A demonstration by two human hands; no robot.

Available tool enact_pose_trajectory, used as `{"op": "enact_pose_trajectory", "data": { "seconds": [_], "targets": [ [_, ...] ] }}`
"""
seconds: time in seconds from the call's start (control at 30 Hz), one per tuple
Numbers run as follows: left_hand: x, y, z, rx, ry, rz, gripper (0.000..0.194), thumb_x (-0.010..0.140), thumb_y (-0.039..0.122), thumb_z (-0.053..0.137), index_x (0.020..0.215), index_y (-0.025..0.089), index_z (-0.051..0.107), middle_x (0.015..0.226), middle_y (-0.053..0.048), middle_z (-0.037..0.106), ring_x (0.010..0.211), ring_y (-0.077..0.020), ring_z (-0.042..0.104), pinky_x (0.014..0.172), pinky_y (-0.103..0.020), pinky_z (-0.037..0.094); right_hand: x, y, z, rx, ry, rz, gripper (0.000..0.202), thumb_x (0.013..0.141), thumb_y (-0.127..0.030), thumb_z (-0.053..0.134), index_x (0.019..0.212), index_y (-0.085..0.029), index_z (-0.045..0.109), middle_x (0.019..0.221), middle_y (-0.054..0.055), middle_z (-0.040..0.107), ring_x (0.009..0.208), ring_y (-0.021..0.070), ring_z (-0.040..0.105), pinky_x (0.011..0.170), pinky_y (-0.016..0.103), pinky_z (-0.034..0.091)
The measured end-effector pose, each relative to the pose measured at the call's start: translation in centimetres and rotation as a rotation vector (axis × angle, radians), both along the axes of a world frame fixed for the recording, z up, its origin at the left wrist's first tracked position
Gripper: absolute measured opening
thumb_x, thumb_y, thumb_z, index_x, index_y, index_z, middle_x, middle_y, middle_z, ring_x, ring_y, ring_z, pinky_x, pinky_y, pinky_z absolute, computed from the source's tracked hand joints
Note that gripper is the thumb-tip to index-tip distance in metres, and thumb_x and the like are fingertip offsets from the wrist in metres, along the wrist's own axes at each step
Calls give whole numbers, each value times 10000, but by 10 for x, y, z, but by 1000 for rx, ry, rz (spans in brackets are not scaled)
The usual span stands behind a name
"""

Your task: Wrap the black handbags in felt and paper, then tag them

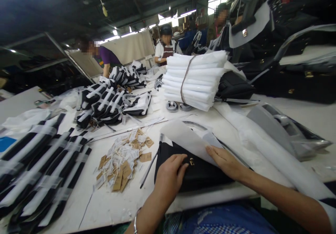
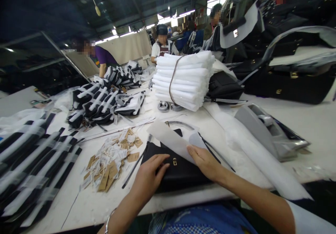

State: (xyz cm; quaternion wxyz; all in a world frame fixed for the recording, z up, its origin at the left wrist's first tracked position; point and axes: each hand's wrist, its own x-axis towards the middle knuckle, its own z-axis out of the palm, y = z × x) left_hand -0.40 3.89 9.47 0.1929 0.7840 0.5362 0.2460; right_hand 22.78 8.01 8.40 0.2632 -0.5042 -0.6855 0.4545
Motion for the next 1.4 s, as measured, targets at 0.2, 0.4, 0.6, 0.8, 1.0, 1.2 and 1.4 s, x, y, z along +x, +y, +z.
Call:
{"op": "enact_pose_trajectory", "data": {
  "seconds": [0.2, 0.4, 0.6, 0.8, 1.0, 1.2, 1.4],
  "targets": [
    [7, 33, 5, -116, 103, -146, 146, 893, 217, 647, 980, 256, 757, 893, -7, 730, 842, -192, 696, 794, -294, 546, -1, -3, -8, 21, 107, -77, 644, 977, -646, 291, 1006, -159, 712, 988, 86, 736, 965, 313, 653, 922, 415, 498],
    [6, 57, 9, -129, 124, -384, 154, 922, 210, 612, 915, 247, 761, 910, 20, 741, 821, -132, 702, 784, -207, 528, -1, -4, -14, 50, 180, -61, 579, 979, -623, 315, 942, -180, 686, 937, 72, 720, 937, 286, 645, 895, 379, 493],
    [2, 73, 23, -101, 203, -636, 217, 968, 242, 546, 969, 255, 762, 942, 7, 739, 864, -130, 701, 808, -196, 520, 1, -4, -19, 54, 172, -90, 568, 967, -630, 326, 817, -194, 657, 864, 58, 707, 858, 274, 635, 831, 365, 508],
    [5, 81, 38, -125, 301, -787, 208, 972, 280, 545, 1005, 305, 749, 1015, -4, 743, 1014, -196, 680, 941, -289, 493, 2, -3, -16, 35, 161, -113, 588, 966, -648, 309, 800, -182, 627, 838, 65, 694, 828, 273, 630, 780, 366, 504],
    [-3, 56, 48, -159, 291, -506, 344, 1000, 231, 480, 1322, 282, 590, 1132, -19, 734, 1003, -188, 703, 882, -287, 535, 4, -5, -15, 14, 199, -38, 604, 979, -623, 327, 1091, -171, 712, 1035, 70, 743, 987, 310, 667, 940, 420, 500],
    [-27, 1, 33, -63, 354, -533, 479, 963, 458, 556, 1419, 331, 479, 1494, -10, 505, 1392, -247, 449, 1178, -486, 315, 0, -10, -21, 122, 121, 107, 560, 1022, -523, 320, 1416, -197, 548, 1398, 83, 600, 1315, 268, 532, 1151, 453, 367],
    [-37, -27, -34, 200, 466, -419, 487, 988, 284, 544, 1453, 383, 435, 1486, 29, 513, 1351, -193, 490, 1131, -398, 395, -5, -15, -36, 508, -216, 396, 503, 1008, -254, 422, 1510, -285, 399, 1531, 52, 454, 1416, 231, 412, 1198, 536, 268]
  ]
}}
